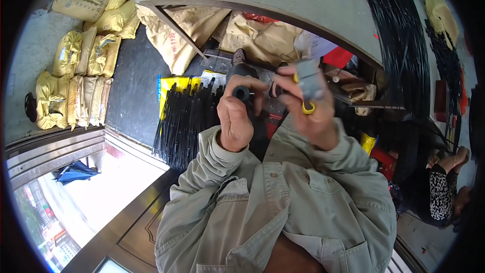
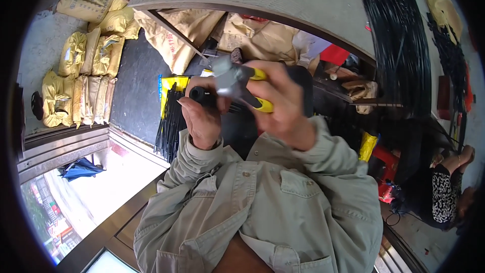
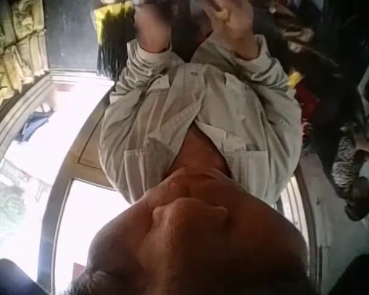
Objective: The recorder bundles wires together and attaches them to a plastic base using pliers and a hammer for manual assembly.
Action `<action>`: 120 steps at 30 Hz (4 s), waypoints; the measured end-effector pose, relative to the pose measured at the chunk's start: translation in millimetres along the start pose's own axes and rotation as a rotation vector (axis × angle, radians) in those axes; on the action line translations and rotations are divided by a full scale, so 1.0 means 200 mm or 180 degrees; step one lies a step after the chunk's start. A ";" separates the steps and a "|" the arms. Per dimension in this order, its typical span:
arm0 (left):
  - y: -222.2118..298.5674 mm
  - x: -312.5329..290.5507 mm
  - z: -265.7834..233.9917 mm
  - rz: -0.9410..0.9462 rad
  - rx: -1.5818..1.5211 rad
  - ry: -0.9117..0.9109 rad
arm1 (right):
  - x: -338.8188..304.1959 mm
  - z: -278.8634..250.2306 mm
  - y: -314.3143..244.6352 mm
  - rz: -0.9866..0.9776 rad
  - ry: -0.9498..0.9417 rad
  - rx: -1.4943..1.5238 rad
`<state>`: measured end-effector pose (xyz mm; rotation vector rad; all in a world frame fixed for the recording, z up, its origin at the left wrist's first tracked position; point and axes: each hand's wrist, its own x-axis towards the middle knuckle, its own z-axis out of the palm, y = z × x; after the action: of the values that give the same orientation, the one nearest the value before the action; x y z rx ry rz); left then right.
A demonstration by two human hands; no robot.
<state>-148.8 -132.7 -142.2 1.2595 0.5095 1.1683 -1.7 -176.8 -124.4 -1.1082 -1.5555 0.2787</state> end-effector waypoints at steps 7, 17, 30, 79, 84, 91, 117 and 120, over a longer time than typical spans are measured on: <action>0.02 0.01 -0.02 -0.0086 0.0486 0.0187 | 0.07 -0.25 -0.05 -0.0569 -0.1483 -0.2332; 0.01 0.00 -0.02 -0.0191 0.0215 0.0014 | 0.19 -0.28 -0.15 -0.1144 -0.1509 -0.3552; 0.02 -0.05 0.00 -0.0065 0.1088 0.0221 | 0.21 -0.34 -0.20 -0.0953 -0.2698 -0.3217; -0.92 -0.36 -1.65 -0.2122 0.4665 0.0189 | 0.32 -1.14 0.84 0.1163 -0.0698 -0.5265; -1.19 -0.28 -1.44 -0.1674 0.4597 0.0140 | 0.29 -1.17 0.83 0.1960 -0.0481 -0.5233; -1.00 0.02 -1.04 -0.0187 0.4004 -0.0434 | 0.40 -1.14 0.86 0.2724 -0.0089 -0.4239; -0.46 0.75 1.03 0.1759 0.2099 -0.2597 | 0.42 -1.33 0.86 0.3218 -0.0210 -0.1916; -0.49 0.84 1.01 0.1743 0.2666 -0.2483 | 0.44 -1.42 0.87 0.3213 -0.0024 -0.1264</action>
<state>123.5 -66.5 -124.1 2.5428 0.0272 0.7750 339.0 -125.8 -96.9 -2.1603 -0.9511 0.6552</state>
